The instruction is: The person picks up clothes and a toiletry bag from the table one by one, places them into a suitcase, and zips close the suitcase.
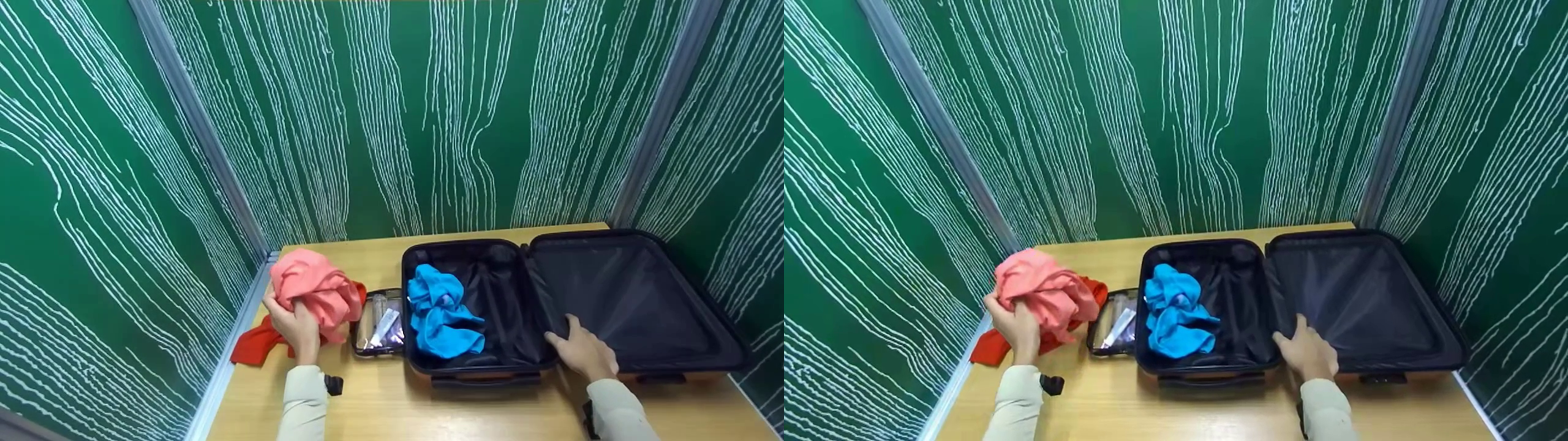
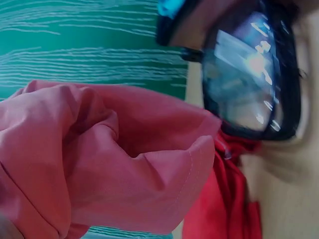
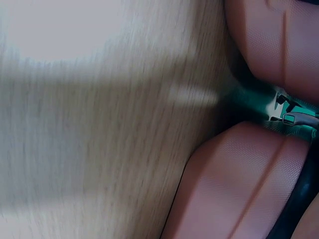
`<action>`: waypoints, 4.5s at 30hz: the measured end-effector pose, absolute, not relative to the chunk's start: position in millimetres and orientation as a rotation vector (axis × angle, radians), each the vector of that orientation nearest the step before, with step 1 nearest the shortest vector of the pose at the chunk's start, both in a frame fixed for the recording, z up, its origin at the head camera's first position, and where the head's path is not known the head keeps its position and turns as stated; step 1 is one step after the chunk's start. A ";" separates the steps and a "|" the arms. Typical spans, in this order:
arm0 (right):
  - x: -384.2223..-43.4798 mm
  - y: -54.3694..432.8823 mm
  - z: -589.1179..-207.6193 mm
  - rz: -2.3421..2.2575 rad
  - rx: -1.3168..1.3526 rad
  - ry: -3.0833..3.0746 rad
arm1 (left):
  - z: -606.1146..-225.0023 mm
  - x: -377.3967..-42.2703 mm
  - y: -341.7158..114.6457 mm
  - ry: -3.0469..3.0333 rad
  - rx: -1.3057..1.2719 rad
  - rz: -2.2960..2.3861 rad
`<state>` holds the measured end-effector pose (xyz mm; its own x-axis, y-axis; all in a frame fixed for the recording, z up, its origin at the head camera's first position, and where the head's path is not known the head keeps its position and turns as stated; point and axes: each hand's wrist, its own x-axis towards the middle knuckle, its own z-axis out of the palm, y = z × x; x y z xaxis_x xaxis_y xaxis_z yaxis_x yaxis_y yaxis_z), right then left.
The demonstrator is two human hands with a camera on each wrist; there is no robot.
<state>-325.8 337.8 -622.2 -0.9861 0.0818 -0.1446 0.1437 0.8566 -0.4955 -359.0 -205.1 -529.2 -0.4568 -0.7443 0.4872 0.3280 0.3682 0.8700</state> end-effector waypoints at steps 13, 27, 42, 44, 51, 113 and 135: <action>-325.9 338.0 -625.9 -0.802 0.179 2.934 | -518.0 -359.6 -196.7 -1.521 0.348 -1.553; -326.3 336.8 -625.3 -0.778 0.205 2.944 | -523.6 -355.8 -189.4 -1.762 0.557 -1.322; -327.3 338.2 -625.9 -0.747 0.213 2.941 | -516.1 -351.4 -185.4 -1.660 0.622 -1.656; -327.8 338.2 -626.4 -0.744 0.217 2.943 | -514.5 -350.9 -184.2 -1.629 0.616 -1.724; -328.5 338.3 -627.5 -0.738 0.223 2.954 | -511.8 -353.8 -180.6 -1.469 0.542 -1.962; -324.9 338.5 -623.1 -0.756 0.187 2.936 | -454.2 -350.5 -120.7 -1.211 0.103 -2.236; -325.1 341.0 -628.7 -0.773 0.204 2.938 | -425.4 -352.0 -94.0 -1.181 -0.055 -2.282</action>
<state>-325.1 341.0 -628.7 -0.9864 0.1047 -0.1270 0.1536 0.8626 -0.4820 -352.0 -94.0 -425.4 -0.8401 -0.4623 0.2837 0.4985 -0.4520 0.7397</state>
